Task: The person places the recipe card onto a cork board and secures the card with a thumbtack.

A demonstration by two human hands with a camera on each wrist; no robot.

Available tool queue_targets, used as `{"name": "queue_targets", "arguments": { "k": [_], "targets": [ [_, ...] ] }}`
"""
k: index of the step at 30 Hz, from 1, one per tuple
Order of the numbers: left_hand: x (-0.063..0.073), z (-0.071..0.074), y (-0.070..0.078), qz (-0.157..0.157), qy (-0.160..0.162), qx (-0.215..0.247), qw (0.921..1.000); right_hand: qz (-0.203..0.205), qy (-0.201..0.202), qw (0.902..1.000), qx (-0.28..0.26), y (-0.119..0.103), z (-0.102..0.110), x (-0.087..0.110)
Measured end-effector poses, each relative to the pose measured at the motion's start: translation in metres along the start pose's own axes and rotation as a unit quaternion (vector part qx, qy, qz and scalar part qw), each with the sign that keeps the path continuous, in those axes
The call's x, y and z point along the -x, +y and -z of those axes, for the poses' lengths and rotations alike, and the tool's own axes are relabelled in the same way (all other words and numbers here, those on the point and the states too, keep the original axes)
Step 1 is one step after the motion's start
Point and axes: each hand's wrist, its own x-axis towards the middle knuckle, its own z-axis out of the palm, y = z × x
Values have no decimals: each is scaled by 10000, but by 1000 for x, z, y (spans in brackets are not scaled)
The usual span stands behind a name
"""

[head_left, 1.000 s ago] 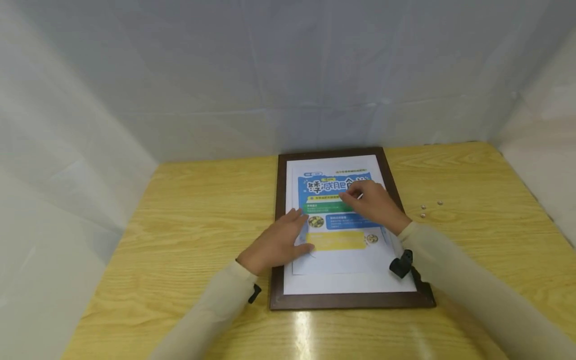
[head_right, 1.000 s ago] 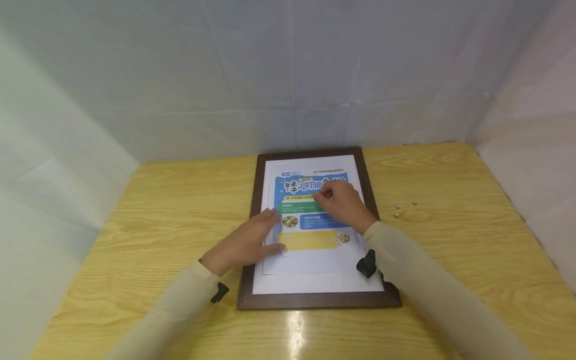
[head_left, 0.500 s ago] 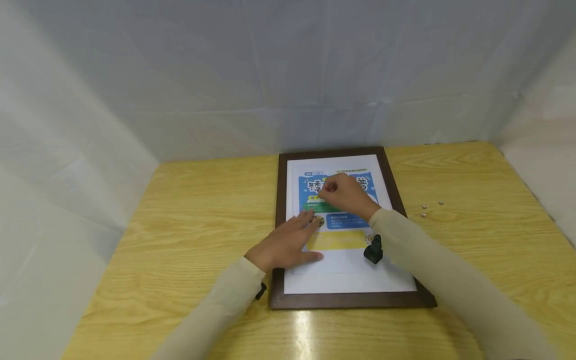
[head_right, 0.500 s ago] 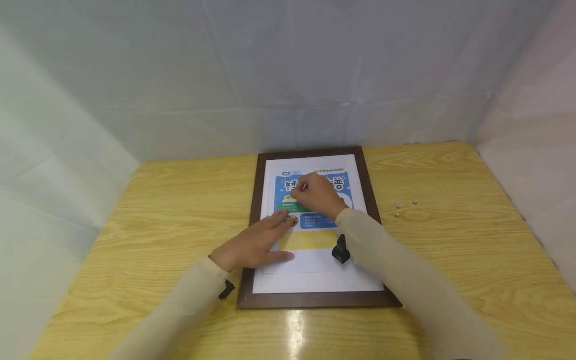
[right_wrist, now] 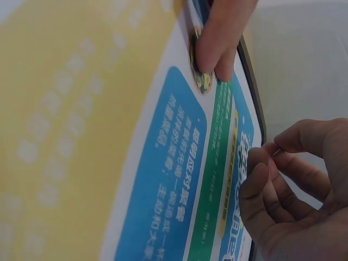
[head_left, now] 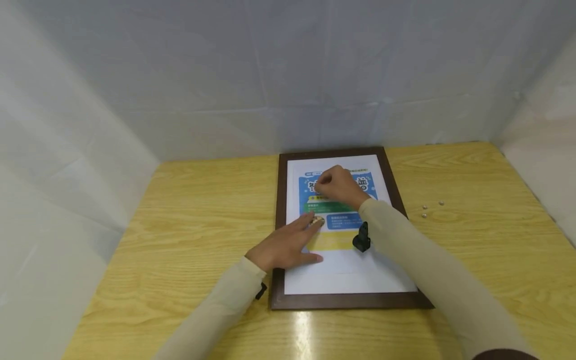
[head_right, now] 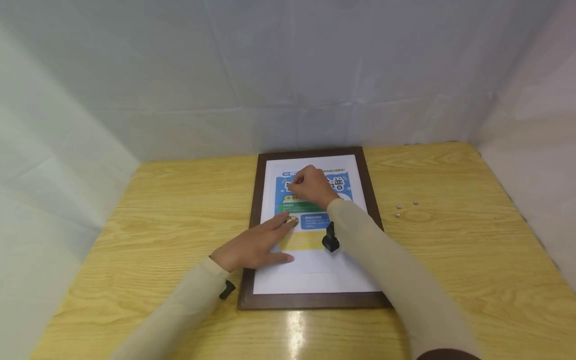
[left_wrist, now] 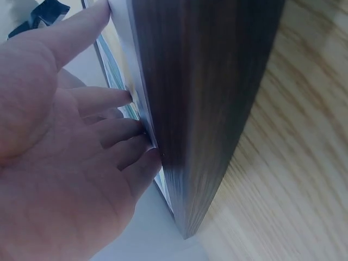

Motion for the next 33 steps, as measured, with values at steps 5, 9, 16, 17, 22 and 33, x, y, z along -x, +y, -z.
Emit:
{"name": "queue_targets", "arguments": {
  "k": [5,9,16,17,22,33],
  "targets": [
    [1,2,0,-2,-38,20,10000,-103,100,9998,-154,3,-1,-10],
    [1,3,1,-12,-48,18,10000,-191,169,9993,-261,3,-3,-17],
    [2,3,2,40,-65,-19,10000,-411,583,9959,-552,-1,-8,-27],
    [2,2,3,49,-72,-19,10000,-444,647,9950,-612,-2,-9,-28],
    [2,2,4,94,-123,-1,9999,-572,813,9902,-985,-4,-11,-32],
    [2,3,9,-26,-60,-47,10000,-880,1110,9814,-1292,-3,-11,-43]
  ]
}}
